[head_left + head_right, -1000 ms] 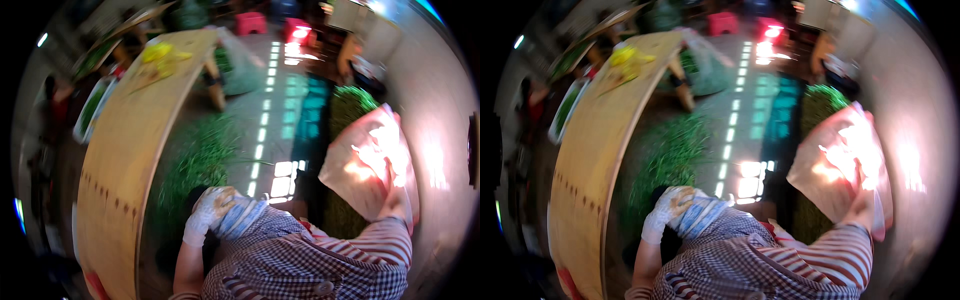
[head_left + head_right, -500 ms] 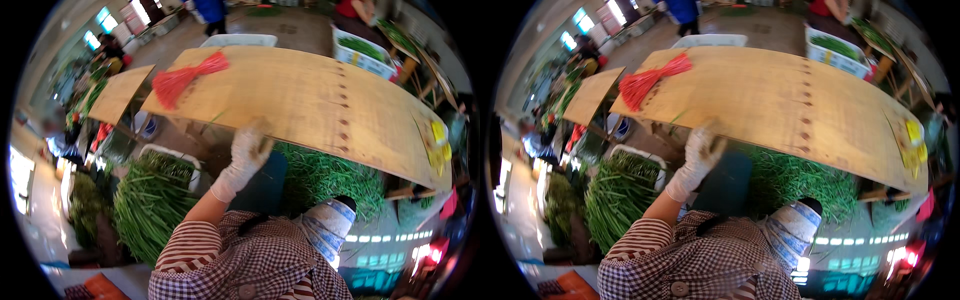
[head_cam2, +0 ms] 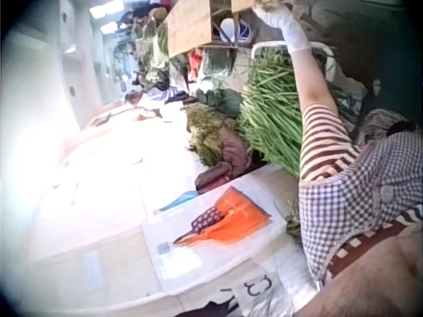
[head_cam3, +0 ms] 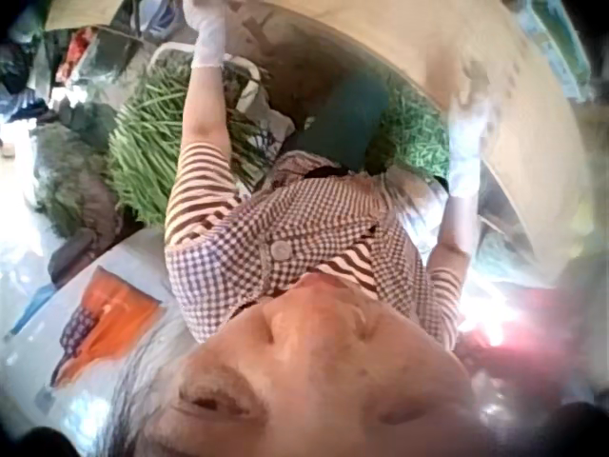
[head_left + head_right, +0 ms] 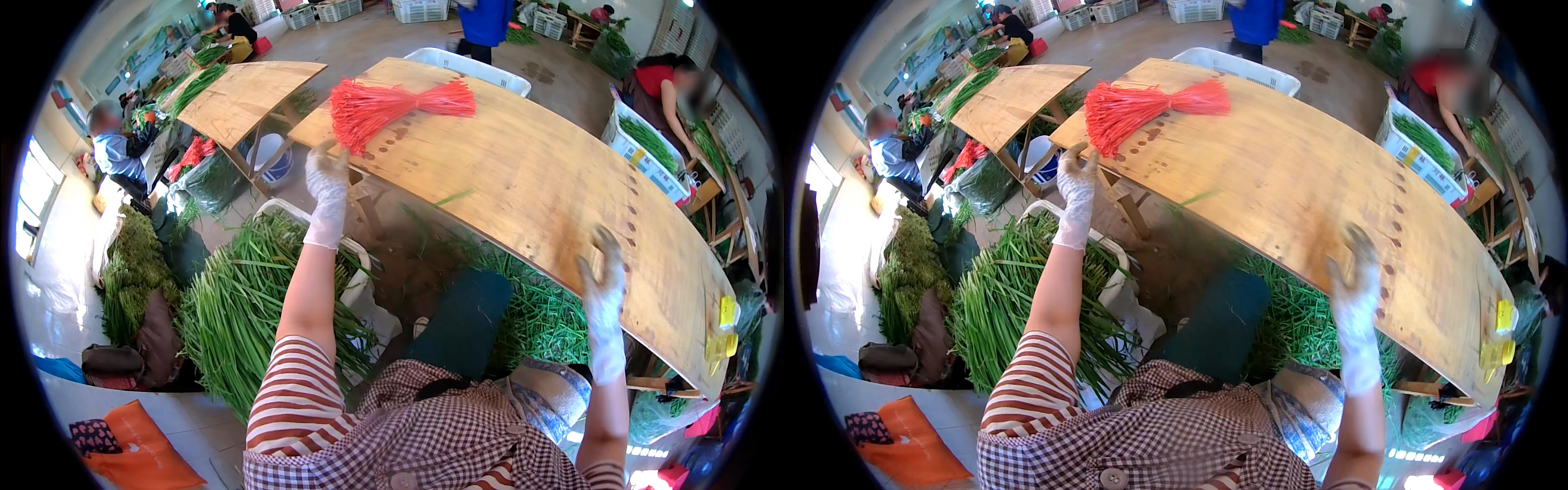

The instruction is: The person gathers bunches of green chives from a wooden table, secures each bunch with a red elastic band, and places the completed bundles into a large bag.

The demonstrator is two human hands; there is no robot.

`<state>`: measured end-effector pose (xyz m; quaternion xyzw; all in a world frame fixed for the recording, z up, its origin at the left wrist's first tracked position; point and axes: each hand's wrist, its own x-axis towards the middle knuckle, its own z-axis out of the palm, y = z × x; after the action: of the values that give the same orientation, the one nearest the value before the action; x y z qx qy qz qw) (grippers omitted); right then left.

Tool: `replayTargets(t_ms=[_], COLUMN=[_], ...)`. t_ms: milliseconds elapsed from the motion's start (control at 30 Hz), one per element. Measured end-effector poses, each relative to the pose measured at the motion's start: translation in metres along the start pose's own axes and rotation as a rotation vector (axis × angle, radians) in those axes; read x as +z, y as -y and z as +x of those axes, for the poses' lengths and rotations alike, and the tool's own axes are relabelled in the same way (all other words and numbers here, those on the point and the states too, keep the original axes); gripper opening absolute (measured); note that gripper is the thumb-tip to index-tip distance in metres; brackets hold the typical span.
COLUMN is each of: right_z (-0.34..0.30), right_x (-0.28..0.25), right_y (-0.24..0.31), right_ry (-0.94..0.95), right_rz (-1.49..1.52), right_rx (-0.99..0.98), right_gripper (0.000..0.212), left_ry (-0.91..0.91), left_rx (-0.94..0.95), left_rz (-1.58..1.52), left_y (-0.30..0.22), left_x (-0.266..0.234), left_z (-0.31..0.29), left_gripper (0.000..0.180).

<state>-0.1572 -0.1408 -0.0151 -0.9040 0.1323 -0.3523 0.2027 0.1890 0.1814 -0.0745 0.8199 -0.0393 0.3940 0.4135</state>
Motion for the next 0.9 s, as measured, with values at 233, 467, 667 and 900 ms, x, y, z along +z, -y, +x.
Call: replayTargets(t_ms=[233,467,667,900], right_z=[0.131,0.222,0.247,0.269], right_x=[0.137,0.258,0.282,0.198], right_y=[0.068,0.084,0.071,0.055], right_ry=[0.237,0.238,0.406,0.191], right_rz=[0.068,-0.159,-0.321,-0.550], right_rx=[-0.282,-0.378,-0.592,-0.367], right_gripper=[0.053,0.050,0.037,0.027], left_ry=[0.118,0.106,0.086,0.385], left_rx=[0.242,0.382,0.477,-0.403], left_rz=[0.142,0.128,0.002,-0.756], left_y=[-0.005,-0.043,-0.068,-0.094], left_x=[0.017,-0.013,-0.073,-0.162], left_z=[0.005,-0.006,-0.011,-0.051], left_gripper=[0.014,0.014,0.017,0.012])
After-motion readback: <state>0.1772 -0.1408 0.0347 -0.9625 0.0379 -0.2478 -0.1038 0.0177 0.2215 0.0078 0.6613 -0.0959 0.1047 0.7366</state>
